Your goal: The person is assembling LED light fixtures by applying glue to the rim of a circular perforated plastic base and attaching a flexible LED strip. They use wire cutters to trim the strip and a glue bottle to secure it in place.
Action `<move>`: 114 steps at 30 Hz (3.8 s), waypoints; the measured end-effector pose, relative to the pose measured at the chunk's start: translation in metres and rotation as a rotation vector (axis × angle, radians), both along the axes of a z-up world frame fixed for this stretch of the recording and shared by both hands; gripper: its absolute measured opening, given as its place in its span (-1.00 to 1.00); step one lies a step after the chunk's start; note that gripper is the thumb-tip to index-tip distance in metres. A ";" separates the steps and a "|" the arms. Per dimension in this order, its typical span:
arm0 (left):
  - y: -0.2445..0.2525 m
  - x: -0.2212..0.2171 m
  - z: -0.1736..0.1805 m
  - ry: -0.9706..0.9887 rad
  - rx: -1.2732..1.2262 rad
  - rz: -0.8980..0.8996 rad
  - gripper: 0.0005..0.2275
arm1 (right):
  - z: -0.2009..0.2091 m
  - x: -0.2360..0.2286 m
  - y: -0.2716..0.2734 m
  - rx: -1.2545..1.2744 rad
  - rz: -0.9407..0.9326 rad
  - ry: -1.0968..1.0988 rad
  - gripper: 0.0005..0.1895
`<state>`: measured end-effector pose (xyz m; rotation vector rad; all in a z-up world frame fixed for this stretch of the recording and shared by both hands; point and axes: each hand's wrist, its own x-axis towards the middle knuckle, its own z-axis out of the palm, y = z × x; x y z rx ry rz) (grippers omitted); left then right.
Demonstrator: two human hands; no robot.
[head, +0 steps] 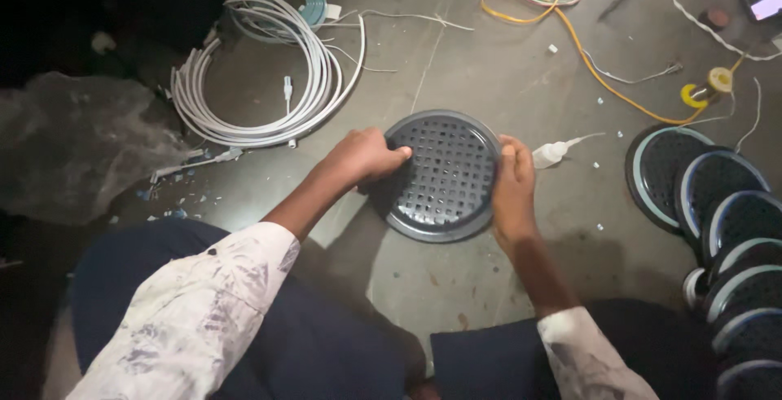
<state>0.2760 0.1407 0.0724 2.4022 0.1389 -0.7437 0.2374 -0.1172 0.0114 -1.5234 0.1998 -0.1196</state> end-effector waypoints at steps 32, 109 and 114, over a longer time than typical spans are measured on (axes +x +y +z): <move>0.006 0.035 -0.001 -0.238 -0.058 0.238 -0.38 | 0.027 -0.001 -0.012 -0.116 0.134 0.179 -0.28; 0.033 -0.075 0.140 -0.053 -0.421 0.210 -0.77 | 0.142 -0.060 -0.017 -0.181 0.320 -0.125 -0.65; 0.025 -0.080 0.108 -0.423 0.087 -0.085 -0.70 | 0.125 -0.059 -0.005 -0.244 0.367 -0.034 -0.68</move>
